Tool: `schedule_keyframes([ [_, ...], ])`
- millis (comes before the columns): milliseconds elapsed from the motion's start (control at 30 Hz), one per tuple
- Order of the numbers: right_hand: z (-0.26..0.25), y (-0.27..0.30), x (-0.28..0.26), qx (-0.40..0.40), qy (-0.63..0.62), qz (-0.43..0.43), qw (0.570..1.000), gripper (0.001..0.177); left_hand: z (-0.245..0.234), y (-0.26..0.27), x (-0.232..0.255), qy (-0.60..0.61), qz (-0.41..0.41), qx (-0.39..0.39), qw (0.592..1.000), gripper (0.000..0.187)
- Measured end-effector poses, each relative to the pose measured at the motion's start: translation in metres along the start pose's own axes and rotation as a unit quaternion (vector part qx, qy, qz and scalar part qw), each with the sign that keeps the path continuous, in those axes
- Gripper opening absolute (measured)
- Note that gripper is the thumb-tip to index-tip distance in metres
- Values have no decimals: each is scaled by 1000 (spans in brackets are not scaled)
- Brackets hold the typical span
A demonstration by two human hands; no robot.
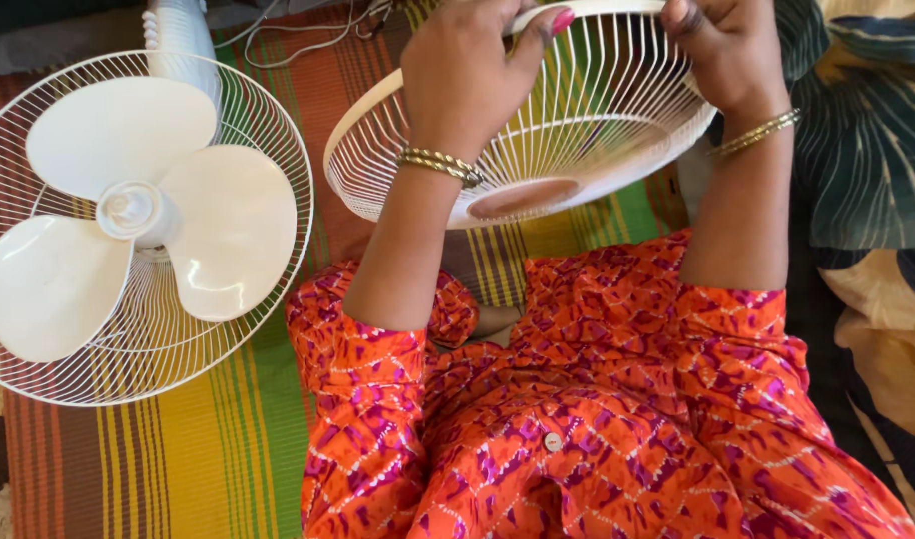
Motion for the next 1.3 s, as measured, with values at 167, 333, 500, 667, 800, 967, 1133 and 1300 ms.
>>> schedule_keyframes([
  [167,14,-1,-31,-14,78,-48,996,48,-6,3,-8,10,-39,-28,999,32],
  [333,-8,24,19,45,-125,-57,989,42,-18,3,-33,14,-49,-14,999,34],
  [500,-23,52,191,94,-381,-20,920,32,-35,4,-61,23,-72,10,997,37],
  [667,-31,70,266,147,-412,55,898,38,-32,2,-72,29,-68,37,997,32],
  [800,-21,74,244,107,-406,44,907,30,-17,0,-91,-1,-123,12,992,32],
  [967,-18,68,221,152,-307,97,935,28,-13,-7,-96,-56,-67,105,991,31],
  [1133,-17,62,197,260,29,62,963,22,10,-15,-103,-99,-141,38,984,45],
  [1300,-14,59,169,253,257,-29,932,22,22,-22,-82,-85,-141,20,986,41],
])
Point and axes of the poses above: each hand's wrist, its own y-axis away from the middle knuckle, its own z-axis out of the palm, x = y × z, the point moved 8 cm from there along -y, towards the middle knuckle, and after that the axes turned 4 degrees about -y, right-handed, at the moved point
